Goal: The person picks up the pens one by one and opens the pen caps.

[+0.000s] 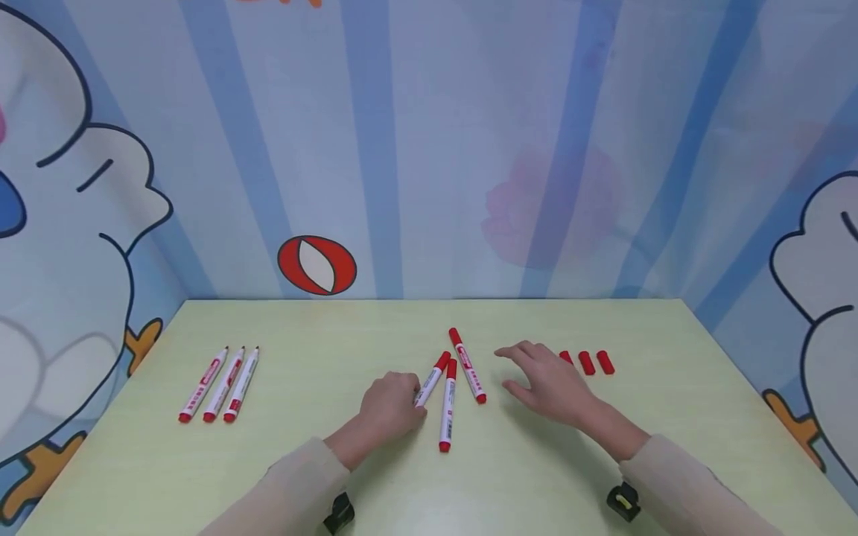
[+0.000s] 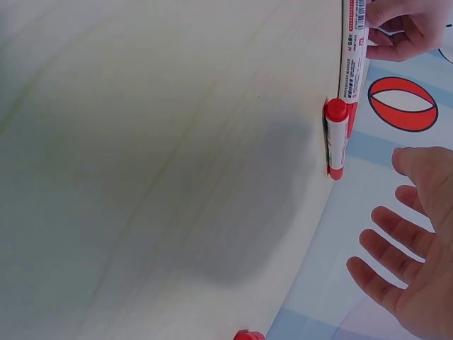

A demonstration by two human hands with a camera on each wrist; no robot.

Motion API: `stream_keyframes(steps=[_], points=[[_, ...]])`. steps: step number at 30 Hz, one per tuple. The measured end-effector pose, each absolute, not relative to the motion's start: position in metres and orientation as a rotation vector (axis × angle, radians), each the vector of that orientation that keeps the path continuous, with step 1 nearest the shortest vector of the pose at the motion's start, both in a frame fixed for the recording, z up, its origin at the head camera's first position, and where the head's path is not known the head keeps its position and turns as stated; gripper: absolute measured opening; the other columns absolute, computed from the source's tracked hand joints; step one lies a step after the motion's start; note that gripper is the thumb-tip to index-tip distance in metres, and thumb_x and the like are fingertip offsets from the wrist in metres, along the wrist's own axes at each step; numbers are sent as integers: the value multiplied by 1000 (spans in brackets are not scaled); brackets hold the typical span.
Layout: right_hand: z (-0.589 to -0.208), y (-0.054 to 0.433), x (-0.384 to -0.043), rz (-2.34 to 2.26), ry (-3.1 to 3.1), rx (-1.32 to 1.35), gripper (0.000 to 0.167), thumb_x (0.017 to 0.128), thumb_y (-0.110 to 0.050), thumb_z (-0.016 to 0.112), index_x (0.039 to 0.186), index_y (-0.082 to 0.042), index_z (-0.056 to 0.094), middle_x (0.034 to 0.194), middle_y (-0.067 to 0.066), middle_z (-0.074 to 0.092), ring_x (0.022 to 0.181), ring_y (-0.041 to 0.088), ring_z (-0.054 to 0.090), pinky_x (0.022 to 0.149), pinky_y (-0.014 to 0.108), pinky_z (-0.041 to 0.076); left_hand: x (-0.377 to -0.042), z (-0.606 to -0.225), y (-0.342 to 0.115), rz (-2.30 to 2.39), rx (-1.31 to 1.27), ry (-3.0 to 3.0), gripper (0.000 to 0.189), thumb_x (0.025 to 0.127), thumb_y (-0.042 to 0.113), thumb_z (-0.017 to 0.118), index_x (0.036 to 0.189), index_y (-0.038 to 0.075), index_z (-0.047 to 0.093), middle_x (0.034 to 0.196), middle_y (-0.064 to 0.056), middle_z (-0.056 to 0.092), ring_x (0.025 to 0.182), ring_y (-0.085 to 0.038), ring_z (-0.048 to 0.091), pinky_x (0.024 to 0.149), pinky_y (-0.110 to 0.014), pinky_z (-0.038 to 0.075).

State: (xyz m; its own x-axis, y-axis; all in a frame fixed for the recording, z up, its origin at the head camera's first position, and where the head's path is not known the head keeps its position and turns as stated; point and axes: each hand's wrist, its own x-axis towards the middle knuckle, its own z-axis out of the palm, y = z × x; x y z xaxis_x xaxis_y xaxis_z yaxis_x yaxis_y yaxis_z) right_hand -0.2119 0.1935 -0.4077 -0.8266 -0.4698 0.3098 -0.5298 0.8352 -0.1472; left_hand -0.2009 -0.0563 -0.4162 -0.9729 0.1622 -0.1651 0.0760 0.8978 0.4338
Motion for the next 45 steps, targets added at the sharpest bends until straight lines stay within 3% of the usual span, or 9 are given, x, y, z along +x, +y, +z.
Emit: stream_keyframes(steps=[18, 29, 45], points=[[-413, 184, -211, 331, -2767, 789, 49, 76, -27, 74, 121, -16, 57, 112, 5, 61, 101, 21, 59, 78, 34, 52, -212, -420, -83, 688, 172, 2867, 15, 80, 14, 68, 95, 10, 65, 77, 0, 58, 62, -16, 50, 55, -26, 40], [-415, 182, -211, 296, -2775, 780, 51, 77, -28, 73, 124, -18, 56, 115, 4, 60, 103, 21, 58, 78, 34, 52, -213, -413, -100, 681, 156, 2901, 20, 81, 18, 69, 100, 14, 66, 79, 1, 60, 63, -16, 51, 57, -26, 41], [-405, 178, -211, 284, -2773, 827, 52, 79, -29, 71, 127, -19, 55, 118, 4, 60, 104, 22, 58, 74, 33, 53, -202, -387, -109, 528, 389, 2978, 24, 78, 19, 73, 101, 15, 68, 79, 1, 57, 64, -13, 48, 59, -26, 43]])
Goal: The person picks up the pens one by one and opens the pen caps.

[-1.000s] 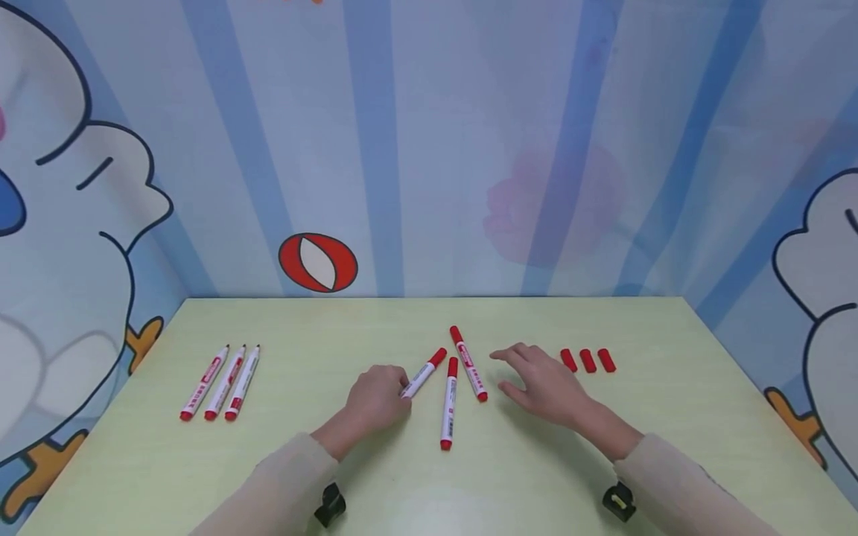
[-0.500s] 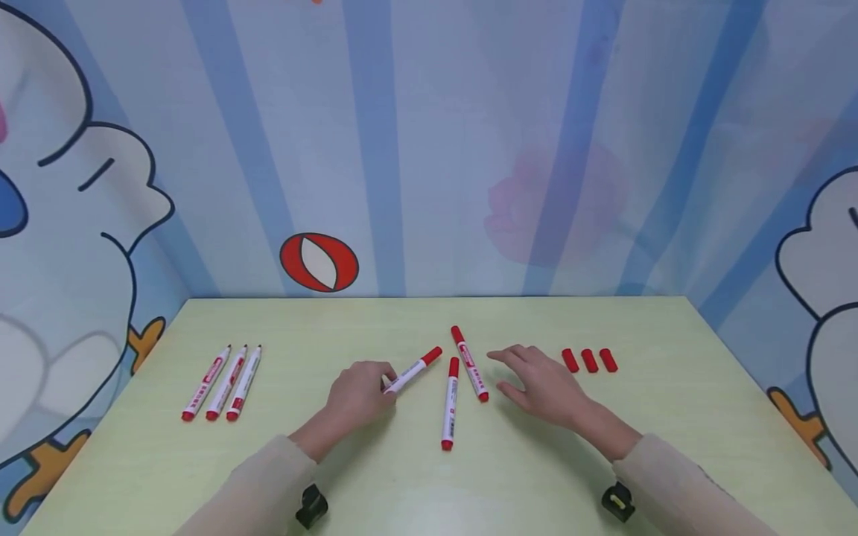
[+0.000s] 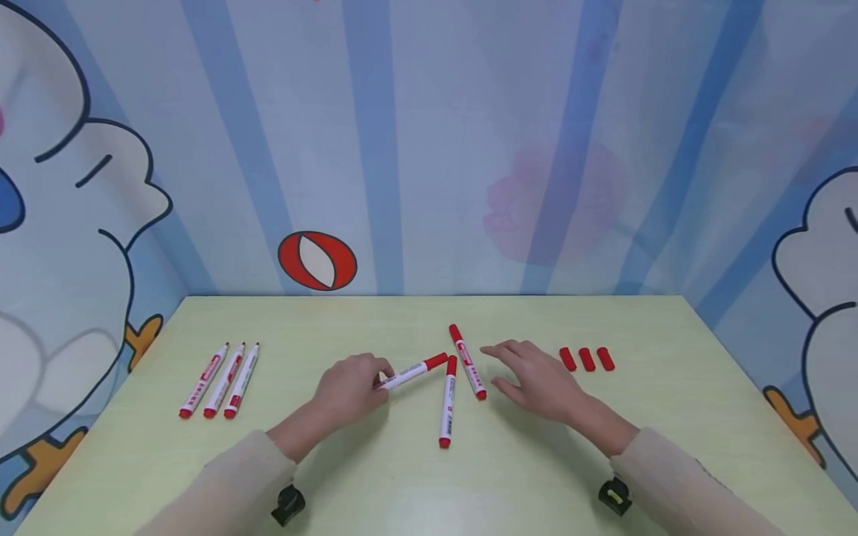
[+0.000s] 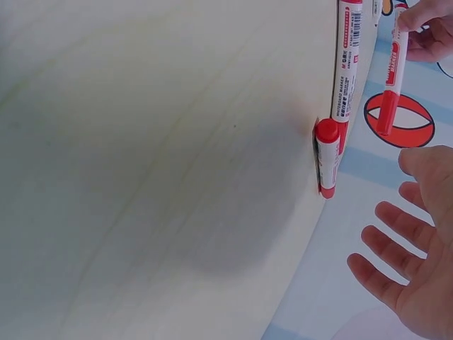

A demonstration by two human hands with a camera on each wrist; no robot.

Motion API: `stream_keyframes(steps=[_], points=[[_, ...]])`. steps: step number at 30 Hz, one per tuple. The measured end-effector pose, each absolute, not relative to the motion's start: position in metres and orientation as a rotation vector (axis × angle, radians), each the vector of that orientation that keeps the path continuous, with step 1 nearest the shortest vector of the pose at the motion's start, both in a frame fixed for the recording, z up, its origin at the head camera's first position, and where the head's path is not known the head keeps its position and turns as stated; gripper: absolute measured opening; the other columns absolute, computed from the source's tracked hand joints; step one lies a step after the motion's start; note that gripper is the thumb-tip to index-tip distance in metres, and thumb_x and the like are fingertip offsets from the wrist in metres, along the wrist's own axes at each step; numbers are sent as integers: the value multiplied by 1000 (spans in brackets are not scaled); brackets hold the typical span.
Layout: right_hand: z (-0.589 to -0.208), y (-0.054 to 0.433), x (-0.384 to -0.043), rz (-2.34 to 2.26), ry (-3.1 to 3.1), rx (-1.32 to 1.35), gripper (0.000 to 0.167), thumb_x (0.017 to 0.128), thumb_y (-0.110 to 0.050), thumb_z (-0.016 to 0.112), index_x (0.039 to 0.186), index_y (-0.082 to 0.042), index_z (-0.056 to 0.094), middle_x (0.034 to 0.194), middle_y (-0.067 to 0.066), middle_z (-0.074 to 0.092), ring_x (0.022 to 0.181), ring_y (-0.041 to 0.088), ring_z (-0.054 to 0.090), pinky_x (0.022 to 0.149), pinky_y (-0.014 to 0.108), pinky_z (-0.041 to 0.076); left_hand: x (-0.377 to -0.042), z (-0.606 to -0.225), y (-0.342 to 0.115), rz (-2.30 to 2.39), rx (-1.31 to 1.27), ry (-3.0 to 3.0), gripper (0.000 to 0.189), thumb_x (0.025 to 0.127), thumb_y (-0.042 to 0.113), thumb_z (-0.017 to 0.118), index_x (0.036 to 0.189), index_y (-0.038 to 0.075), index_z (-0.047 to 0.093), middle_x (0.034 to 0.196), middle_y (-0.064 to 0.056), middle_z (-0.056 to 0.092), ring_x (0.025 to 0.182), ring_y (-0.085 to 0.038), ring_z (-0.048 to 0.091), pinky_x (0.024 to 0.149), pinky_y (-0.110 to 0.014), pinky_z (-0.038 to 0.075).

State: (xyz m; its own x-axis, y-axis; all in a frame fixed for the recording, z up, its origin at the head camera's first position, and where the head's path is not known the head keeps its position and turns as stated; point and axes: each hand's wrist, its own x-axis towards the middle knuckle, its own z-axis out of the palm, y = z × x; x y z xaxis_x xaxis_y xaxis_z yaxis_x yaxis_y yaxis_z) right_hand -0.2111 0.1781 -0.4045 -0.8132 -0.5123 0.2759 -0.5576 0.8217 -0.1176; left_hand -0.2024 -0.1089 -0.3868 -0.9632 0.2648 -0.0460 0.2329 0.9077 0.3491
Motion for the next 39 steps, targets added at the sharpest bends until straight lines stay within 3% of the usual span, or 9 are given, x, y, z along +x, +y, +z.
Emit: stream_keyframes(steps=[6, 23, 39], points=[[-404, 173, -209, 284, -2773, 836, 52, 79, -29, 71, 128, -21, 54, 118, 3, 60, 103, 20, 58, 69, 30, 53, -194, -374, -108, 446, 513, 3023, 23, 76, 18, 74, 98, 16, 69, 77, 2, 56, 62, -12, 47, 57, -24, 43], [-396, 160, -201, 384, -2732, 913, 57, 75, -31, 75, 127, -21, 54, 116, -1, 60, 101, 14, 58, 75, 28, 52, -186, -358, -101, 324, 861, 3138, 26, 72, 21, 78, 97, 21, 69, 84, 5, 61, 71, -5, 53, 60, -18, 43], [-392, 148, -198, 467, -2688, 974, 42, 76, -28, 75, 115, -18, 60, 90, -7, 62, 77, 11, 55, 63, 18, 46, -187, -358, -97, 374, 939, 3112, 24, 73, 22, 77, 96, 22, 70, 85, 6, 61, 73, -5, 54, 60, -16, 42]])
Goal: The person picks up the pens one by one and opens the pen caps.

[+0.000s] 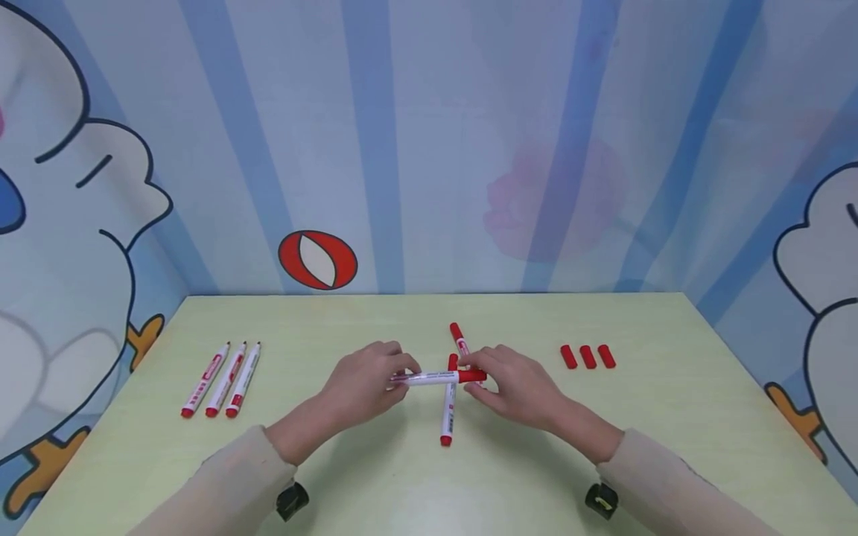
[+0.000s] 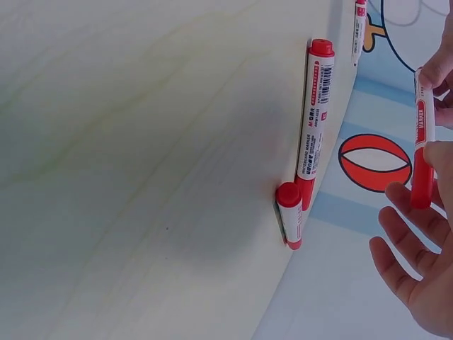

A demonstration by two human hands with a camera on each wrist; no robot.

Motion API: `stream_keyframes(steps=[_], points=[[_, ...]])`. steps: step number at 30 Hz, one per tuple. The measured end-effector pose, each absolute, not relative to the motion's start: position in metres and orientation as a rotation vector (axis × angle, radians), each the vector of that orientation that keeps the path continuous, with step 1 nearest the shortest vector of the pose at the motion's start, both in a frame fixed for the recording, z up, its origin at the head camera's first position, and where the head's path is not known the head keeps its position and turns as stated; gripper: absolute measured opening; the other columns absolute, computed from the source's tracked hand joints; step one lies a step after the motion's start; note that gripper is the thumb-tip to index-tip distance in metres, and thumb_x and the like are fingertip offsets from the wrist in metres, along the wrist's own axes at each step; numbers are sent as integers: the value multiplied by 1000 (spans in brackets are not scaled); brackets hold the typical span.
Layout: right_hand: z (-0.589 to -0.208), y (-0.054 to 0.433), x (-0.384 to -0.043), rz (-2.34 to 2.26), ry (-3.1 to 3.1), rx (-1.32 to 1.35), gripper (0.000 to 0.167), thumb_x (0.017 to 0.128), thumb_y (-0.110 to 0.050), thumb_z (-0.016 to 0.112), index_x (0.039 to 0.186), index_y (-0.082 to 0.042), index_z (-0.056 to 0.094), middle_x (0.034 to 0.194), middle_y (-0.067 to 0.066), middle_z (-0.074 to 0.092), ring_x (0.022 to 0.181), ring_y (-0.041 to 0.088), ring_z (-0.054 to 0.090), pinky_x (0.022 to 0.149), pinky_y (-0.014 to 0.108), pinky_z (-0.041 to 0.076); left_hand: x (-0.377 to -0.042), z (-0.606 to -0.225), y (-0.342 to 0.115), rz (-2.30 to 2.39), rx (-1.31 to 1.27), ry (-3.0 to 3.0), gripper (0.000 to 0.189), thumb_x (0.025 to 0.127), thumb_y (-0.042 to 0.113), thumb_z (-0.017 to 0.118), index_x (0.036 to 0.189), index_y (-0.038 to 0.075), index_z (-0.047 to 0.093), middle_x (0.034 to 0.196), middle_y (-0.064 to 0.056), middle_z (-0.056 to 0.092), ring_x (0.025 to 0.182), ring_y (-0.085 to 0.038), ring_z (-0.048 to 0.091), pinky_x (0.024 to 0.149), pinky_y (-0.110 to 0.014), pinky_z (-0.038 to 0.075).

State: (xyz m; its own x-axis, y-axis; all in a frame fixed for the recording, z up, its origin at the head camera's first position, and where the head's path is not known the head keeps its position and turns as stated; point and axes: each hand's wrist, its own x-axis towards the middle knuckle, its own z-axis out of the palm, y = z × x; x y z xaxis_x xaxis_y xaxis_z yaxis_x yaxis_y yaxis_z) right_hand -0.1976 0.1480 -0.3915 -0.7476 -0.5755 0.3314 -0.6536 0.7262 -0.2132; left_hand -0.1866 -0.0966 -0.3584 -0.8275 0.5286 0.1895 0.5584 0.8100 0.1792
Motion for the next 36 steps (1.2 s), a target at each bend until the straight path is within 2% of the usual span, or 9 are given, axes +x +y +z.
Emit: stream_keyframes(steps=[10, 16, 23, 29, 36], points=[[-396, 147, -197, 464, -2708, 968, 33, 77, -28, 74, 107, -17, 63, 85, -8, 61, 74, 5, 51, 62, 17, 45, -187, -363, -96, -363, -869, -2858, 26, 73, 24, 77, 98, 23, 70, 85, 7, 59, 75, -4, 54, 61, -16, 43], [-397, 146, -197, 509, -2689, 965, 29, 77, -25, 74, 103, -17, 65, 78, -9, 59, 69, 8, 51, 59, 16, 43, -187, -366, -96, -368, -867, -2838, 27, 73, 23, 78, 98, 22, 70, 85, 7, 59, 75, -5, 52, 61, -16, 43], [-398, 147, -197, 550, -2641, 943, 30, 76, -22, 75, 104, -17, 66, 80, -9, 61, 69, 9, 52, 59, 16, 43, -190, -369, -97, -370, -837, -2810, 24, 73, 23, 77, 96, 21, 71, 84, 7, 60, 73, -4, 50, 62, -16, 43], [-399, 148, -198, 543, -2621, 917, 33, 75, -22, 76, 106, -17, 65, 85, -8, 63, 71, 4, 49, 61, 16, 45, -190, -370, -97, -415, -828, -2799, 23, 75, 22, 76, 97, 21, 70, 82, 8, 60, 71, -2, 51, 63, -16, 44], [-400, 150, -199, 520, -2612, 933, 30, 77, -22, 74, 105, -16, 65, 80, -10, 59, 69, 5, 48, 60, 16, 43, -189, -371, -95, -431, -827, -2796, 24, 75, 22, 76, 99, 21, 70, 83, 8, 60, 71, -2, 51, 64, -17, 44]])
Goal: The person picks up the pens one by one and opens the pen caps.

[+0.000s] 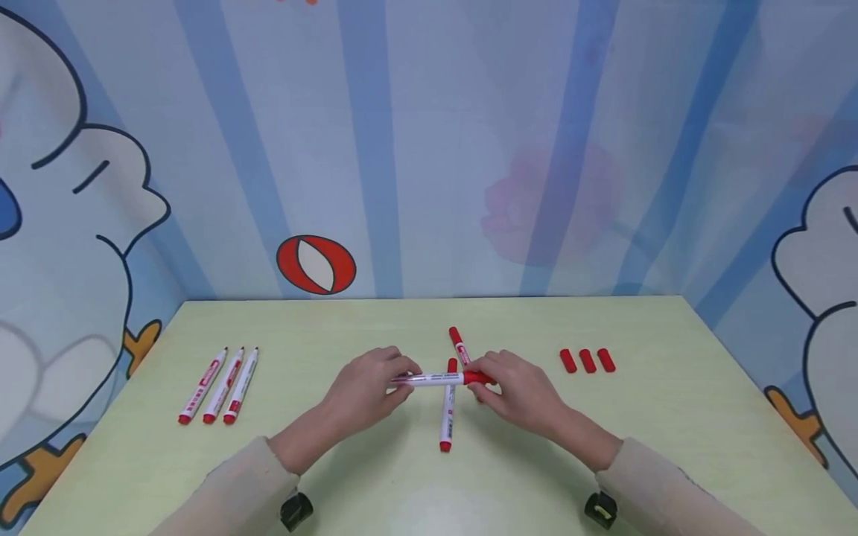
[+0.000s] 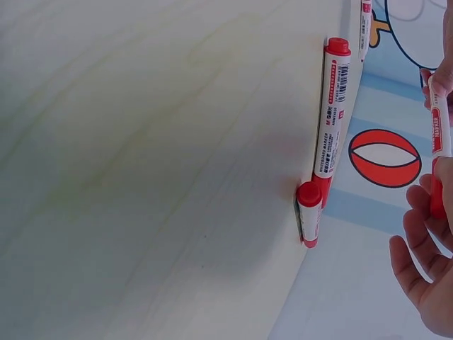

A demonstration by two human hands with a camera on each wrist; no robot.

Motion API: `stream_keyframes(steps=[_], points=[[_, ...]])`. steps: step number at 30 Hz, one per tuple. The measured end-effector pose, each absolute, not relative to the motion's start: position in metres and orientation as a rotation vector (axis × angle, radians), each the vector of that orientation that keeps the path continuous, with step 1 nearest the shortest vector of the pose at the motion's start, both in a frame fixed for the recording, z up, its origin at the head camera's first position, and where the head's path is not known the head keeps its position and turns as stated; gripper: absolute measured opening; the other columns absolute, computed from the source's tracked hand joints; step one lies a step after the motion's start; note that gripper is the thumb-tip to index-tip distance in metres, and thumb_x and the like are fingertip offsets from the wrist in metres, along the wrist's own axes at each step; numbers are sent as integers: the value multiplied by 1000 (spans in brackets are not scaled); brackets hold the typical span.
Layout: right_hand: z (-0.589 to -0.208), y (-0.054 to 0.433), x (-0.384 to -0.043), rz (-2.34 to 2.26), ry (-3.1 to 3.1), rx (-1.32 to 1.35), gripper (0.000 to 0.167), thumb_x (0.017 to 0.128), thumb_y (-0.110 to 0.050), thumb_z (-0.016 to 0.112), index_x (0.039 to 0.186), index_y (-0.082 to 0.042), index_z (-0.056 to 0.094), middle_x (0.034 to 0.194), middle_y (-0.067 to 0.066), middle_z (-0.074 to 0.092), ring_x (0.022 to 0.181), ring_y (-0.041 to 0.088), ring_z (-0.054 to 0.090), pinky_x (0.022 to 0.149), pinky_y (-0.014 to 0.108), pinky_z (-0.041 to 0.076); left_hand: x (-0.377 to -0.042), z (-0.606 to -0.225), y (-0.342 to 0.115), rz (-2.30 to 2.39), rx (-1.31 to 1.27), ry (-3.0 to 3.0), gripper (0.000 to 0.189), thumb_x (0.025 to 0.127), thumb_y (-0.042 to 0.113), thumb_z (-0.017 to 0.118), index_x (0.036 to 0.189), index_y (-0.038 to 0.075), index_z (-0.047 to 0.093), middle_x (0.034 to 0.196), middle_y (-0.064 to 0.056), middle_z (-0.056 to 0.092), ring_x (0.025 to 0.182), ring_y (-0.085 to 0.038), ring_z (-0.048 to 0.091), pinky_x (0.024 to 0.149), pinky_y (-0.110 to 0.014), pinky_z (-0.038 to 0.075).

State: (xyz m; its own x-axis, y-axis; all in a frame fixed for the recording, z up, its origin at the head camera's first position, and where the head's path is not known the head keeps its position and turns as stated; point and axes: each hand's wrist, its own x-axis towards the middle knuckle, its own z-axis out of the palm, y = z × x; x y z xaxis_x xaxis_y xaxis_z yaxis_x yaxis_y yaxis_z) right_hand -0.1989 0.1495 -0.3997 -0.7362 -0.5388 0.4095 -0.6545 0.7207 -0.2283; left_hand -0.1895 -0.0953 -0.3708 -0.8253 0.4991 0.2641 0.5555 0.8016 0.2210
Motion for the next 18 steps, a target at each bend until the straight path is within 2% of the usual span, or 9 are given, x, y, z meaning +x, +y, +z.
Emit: stream_keyframes(steps=[7, 18], points=[[-398, 152, -201, 508, -2608, 977, 29, 78, -22, 73, 105, -16, 65, 77, -12, 56, 69, 5, 46, 59, 15, 42, -185, -369, -93, -399, -859, -2769, 25, 75, 22, 76, 99, 20, 70, 82, 8, 59, 69, -2, 50, 63, -17, 44], [-392, 155, -199, 545, -2589, 977, 29, 78, -19, 73, 106, -18, 64, 83, -9, 59, 72, 9, 48, 58, 15, 42, -182, -369, -94, -402, -930, -2599, 23, 75, 20, 76, 98, 20, 70, 81, 8, 59, 67, -3, 47, 56, -15, 40]])
